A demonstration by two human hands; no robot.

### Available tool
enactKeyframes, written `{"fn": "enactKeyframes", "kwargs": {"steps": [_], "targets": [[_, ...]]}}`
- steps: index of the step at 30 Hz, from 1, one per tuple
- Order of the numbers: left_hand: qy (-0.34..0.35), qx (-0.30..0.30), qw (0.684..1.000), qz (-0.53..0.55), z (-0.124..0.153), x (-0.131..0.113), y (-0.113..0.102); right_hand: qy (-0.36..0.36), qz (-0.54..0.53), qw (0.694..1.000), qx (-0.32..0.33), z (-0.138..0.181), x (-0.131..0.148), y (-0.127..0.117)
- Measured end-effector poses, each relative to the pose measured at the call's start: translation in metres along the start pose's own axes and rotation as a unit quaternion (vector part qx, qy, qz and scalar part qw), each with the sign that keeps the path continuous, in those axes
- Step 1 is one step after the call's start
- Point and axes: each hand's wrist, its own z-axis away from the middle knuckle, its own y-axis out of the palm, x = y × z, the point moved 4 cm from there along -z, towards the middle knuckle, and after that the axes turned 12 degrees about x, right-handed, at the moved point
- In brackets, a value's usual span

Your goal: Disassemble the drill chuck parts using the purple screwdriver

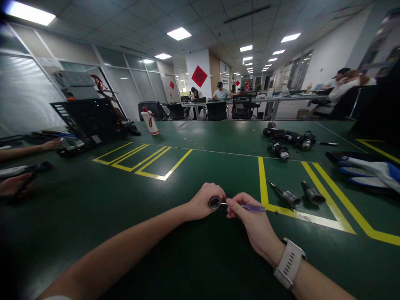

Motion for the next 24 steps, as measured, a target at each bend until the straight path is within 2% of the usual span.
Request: {"fn": "enactKeyframes", "kwargs": {"steps": [7,13,19,24], "targets": [[-0.009,-0.017,1.000,0.005,0.002,0.001,0.001,-0.018,0.082,0.996,0.000,0.004,0.002,0.000],[-0.015,-0.010,0.999,-0.031,0.002,-0.005,0.000,-0.016,0.168,0.986,0.011,0.006,0.006,0.002],[-0.033,-0.014,0.996,-0.079,0.002,-0.008,-0.001,-0.012,0.178,0.984,0.025,0.003,0.003,0.000],[-0.054,0.009,0.990,-0.131,0.001,-0.012,-0.002,-0.017,0.168,0.985,0.023,0.004,-0.002,-0.002]]}}
